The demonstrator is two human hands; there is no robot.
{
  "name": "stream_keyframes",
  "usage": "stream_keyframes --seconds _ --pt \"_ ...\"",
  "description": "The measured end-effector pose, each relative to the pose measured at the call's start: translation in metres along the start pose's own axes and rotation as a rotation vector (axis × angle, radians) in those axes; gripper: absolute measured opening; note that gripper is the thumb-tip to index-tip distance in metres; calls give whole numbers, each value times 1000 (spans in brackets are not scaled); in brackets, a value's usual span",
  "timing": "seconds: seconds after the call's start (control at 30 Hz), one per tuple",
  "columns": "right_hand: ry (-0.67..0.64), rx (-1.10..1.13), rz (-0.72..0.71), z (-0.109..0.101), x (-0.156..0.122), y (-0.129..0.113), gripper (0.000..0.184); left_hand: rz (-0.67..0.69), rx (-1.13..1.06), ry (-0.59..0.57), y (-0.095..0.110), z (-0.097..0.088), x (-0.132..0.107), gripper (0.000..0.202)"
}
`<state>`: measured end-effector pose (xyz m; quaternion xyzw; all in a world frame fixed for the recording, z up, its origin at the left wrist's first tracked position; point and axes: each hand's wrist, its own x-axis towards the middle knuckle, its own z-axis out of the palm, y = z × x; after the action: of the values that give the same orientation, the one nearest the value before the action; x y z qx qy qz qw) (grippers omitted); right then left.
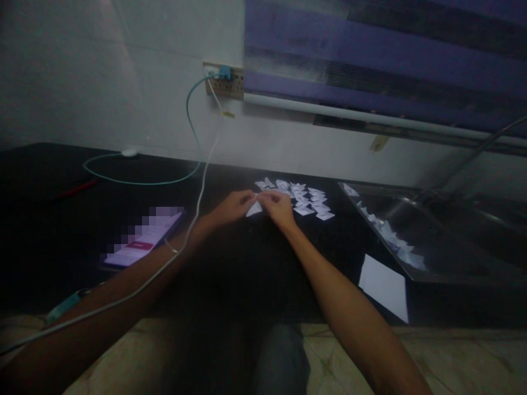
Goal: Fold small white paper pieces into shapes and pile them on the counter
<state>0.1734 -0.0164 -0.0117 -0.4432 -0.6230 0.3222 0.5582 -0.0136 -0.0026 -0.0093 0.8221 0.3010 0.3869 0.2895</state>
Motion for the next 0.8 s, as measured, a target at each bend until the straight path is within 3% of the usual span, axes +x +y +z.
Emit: stream_keyframes --seconds 0.27,0.53,0.8 --pt "-119 262 242 6 -3 -8 49 12 60 -16 2 1 1 32" --pt "-96 317 229 5 -1 -3 43 34 113 33 2 1 1 32" --pt "-25 166 133 2 -2 -5 37 -25 95 77 -6 2 1 27"
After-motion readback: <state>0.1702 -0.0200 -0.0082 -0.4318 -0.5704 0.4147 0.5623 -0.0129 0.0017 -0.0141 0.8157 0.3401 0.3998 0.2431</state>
